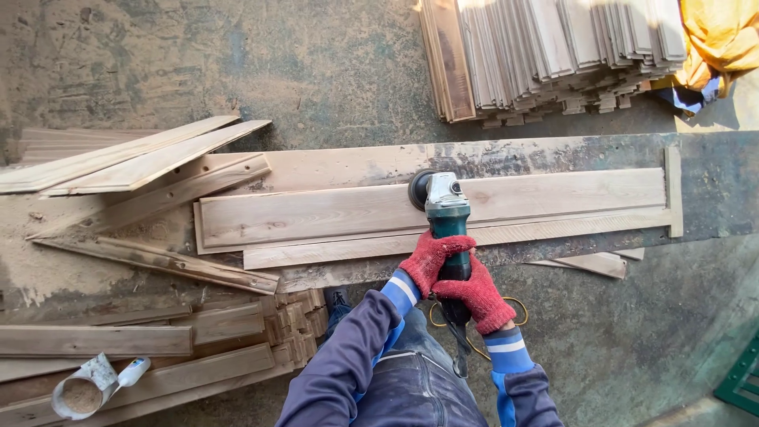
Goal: Using a handheld angle grinder with a sanding attachment to smooth wooden planks.
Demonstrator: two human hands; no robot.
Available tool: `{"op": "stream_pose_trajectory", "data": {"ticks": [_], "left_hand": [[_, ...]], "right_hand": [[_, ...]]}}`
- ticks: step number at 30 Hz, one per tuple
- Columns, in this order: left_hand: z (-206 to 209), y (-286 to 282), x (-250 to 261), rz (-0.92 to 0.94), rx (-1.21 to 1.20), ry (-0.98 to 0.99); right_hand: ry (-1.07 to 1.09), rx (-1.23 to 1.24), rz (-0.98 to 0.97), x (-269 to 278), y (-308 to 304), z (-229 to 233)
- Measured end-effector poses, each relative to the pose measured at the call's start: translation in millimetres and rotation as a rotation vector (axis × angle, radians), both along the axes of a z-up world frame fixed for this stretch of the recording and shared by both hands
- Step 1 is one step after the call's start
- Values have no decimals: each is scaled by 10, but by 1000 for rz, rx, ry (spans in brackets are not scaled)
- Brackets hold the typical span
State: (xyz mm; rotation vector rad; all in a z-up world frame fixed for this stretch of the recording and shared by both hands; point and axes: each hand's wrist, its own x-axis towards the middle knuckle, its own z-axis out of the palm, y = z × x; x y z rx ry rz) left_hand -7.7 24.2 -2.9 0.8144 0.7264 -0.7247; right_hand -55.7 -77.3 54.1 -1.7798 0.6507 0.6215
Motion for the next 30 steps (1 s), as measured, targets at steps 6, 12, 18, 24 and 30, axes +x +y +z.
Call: {"op": "stream_pose_trajectory", "data": {"ticks": [6,12,18,24,30], "left_hand": [[-49,309,-60,24,39,-15],[-1,609,-141,93,61,-9],[-188,922,-242,138,-6,29],[-285,1246,-287,208,-63,77],[-324,1554,-418,314,-76,133]], "right_hand": [[-4,8,78,27,358,134],[12,18,145,9,657,186],[9,38,191,-23,901,161],[22,32,250,-87,1169,104],[28,28,327,-102,1398,46]]}}
